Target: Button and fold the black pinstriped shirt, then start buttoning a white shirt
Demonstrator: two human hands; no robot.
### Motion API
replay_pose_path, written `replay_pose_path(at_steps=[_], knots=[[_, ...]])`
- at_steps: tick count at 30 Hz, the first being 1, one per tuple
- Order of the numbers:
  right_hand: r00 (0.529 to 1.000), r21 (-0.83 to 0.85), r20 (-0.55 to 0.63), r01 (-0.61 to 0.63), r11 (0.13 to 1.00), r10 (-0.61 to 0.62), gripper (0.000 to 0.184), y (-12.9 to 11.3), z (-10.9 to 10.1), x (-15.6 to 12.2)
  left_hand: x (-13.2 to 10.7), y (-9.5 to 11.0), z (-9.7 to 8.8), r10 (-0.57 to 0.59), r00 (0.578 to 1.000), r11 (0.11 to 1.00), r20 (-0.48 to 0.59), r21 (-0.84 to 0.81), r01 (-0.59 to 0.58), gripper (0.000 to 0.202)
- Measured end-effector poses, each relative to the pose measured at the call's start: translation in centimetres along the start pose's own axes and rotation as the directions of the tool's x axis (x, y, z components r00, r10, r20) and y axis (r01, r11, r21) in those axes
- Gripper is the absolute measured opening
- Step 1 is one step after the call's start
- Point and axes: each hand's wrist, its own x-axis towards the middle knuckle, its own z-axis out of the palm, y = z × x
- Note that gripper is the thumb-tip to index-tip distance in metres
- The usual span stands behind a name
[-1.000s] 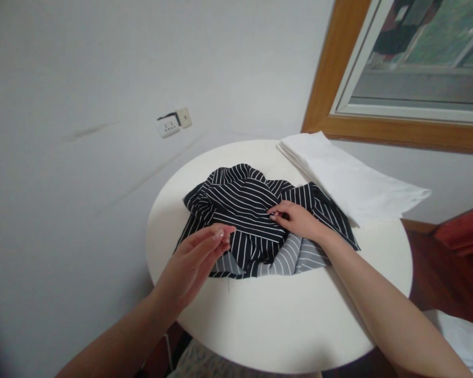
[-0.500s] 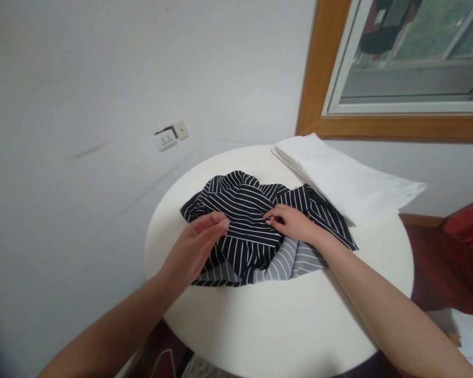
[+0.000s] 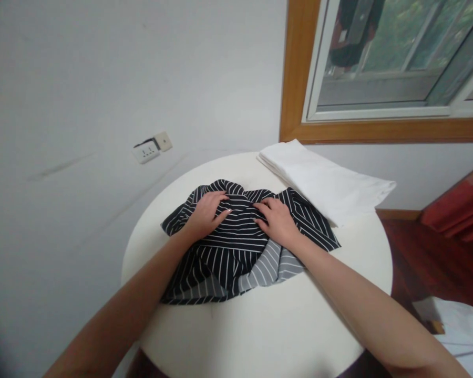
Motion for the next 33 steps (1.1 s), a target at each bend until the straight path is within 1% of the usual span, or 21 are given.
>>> replay_pose_path(at_steps=[2, 5, 6, 7, 8, 10, 12, 15, 17, 18, 19, 21, 23, 24, 26, 27, 28, 29, 30, 31, 33], knots=[[0.999, -0.060, 0.022, -0.043, 0.997, 0.044, 0.046, 0.3, -0.1, 0.2, -0.7, -1.1, 0.1, 0.018, 0.984, 0.999, 0.178, -0.049, -0.009, 0.057], [0.990, -0.094, 0.111, -0.081, 0.992, 0.091, 0.024, 1.1, -0.9, 0.5, -1.3, -2.3, -0.6, 0.002, 0.911, 0.997, 0.412, -0.077, 0.032, 0.083], [0.987, -0.090, 0.124, -0.093, 0.992, 0.104, 0.019, 1.3, -1.3, 0.5, -1.4, -2.6, -0.9, -0.007, 0.891, 0.997, 0.454, -0.069, 0.043, 0.088], [0.986, -0.082, 0.117, -0.107, 0.991, 0.116, 0.018, 1.6, -1.7, 0.6, -1.4, -2.9, -1.2, -0.014, 0.881, 0.997, 0.473, -0.061, 0.049, 0.088], [0.987, -0.073, 0.093, -0.123, 0.990, 0.130, 0.019, 1.8, -2.1, 0.6, -1.4, -3.1, -1.4, -0.020, 0.882, 0.997, 0.471, -0.056, 0.052, 0.080], [0.989, -0.055, 0.012, -0.150, 0.987, 0.151, 0.021, 1.9, -2.8, 0.5, -1.2, -3.4, -1.6, -0.030, 0.909, 0.997, 0.416, -0.052, 0.057, 0.055], [0.984, -0.029, -0.069, -0.164, 0.986, 0.162, 0.024, 1.8, -3.5, 0.4, -1.0, -3.4, -1.7, -0.052, 0.946, 0.996, 0.319, -0.046, 0.070, 0.039], [0.972, 0.037, -0.179, -0.146, 0.989, 0.150, 0.028, 1.0, -4.3, 0.4, -0.8, -3.2, -1.8, -0.134, 0.981, 0.987, 0.137, -0.066, 0.144, 0.035], [0.977, 0.081, -0.200, -0.053, 0.995, 0.068, 0.027, 0.3, -4.8, 0.3, -0.8, -2.9, -2.0, -0.196, 0.981, 0.974, 0.016, -0.111, 0.196, 0.034], [0.985, 0.104, -0.170, 0.016, 0.994, 0.002, 0.026, 0.0, -5.0, 0.3, -0.7, -2.8, -2.1, -0.218, 0.976, 0.967, -0.028, -0.139, 0.212, 0.033], [0.992, 0.133, -0.100, 0.088, 0.987, -0.075, 0.027, -0.3, -5.0, 0.2, -0.7, -2.6, -2.2, -0.239, 0.969, 0.959, -0.059, -0.169, 0.226, 0.032], [0.971, 0.207, 0.106, 0.189, 0.960, -0.214, 0.037, -0.5, -4.8, -0.1, -0.6, -2.4, -2.3, -0.294, 0.953, 0.933, -0.071, -0.238, 0.270, 0.034], [0.921, 0.256, 0.272, 0.210, 0.944, -0.279, 0.043, -0.2, -4.2, -0.3, -0.6, -2.2, -2.2, -0.383, 0.924, 0.857, 0.000, -0.374, 0.355, 0.038], [0.909, 0.264, 0.307, 0.203, 0.943, -0.281, 0.039, 0.0, -3.9, -0.3, -0.6, -2.2, -2.0, -0.425, 0.903, 0.782, 0.064, -0.476, 0.402, 0.039], [0.926, 0.280, 0.291, 0.158, 0.947, -0.240, 0.025, 0.6, -3.3, -0.2, -0.8, -2.2, -1.8, -0.464, 0.856, 0.553, 0.227, -0.681, 0.480, 0.035], [0.943, 0.303, 0.267, 0.112, 0.946, -0.197, 0.023, 0.8, -3.2, -0.1, -0.8, -2.2, -1.8, -0.463, 0.831, 0.426, 0.308, -0.745, 0.514, 0.033], [0.960, 0.343, 0.243, 0.047, 0.938, -0.137, 0.027, 1.0, -3.2, 0.0, -0.8, -2.3, -1.8, -0.460, 0.804, 0.318, 0.377, -0.775, 0.546, 0.032], [0.974, 0.400, 0.219, -0.035, 0.916, -0.058, 0.033, 1.1, -3.3, 0.2, -0.8, -2.3, -1.9, -0.463, 0.775, 0.238, 0.430, -0.782, 0.576, 0.032], [0.981, 0.471, 0.192, -0.121, 0.874, 0.032, 0.039, 1.1, -3.4, 0.2, -0.8, -2.3, -2.0, -0.471, 0.750, 0.189, 0.464, -0.778, 0.599, 0.032], [0.978, 0.547, 0.167, -0.196, 0.814, 0.124, 0.043, 1.1, -3.6, 0.3, -0.8, -2.2, -2.2, -0.485, 0.737, 0.164, 0.471, -0.778, 0.606, 0.034], [0.953, 0.679, 0.127, -0.285, 0.677, 0.274, 0.047, 0.8, -4.0, 0.4, -0.8, -2.0, -2.8, -0.523, 0.751, 0.168, 0.402, -0.816, 0.554, 0.037]])
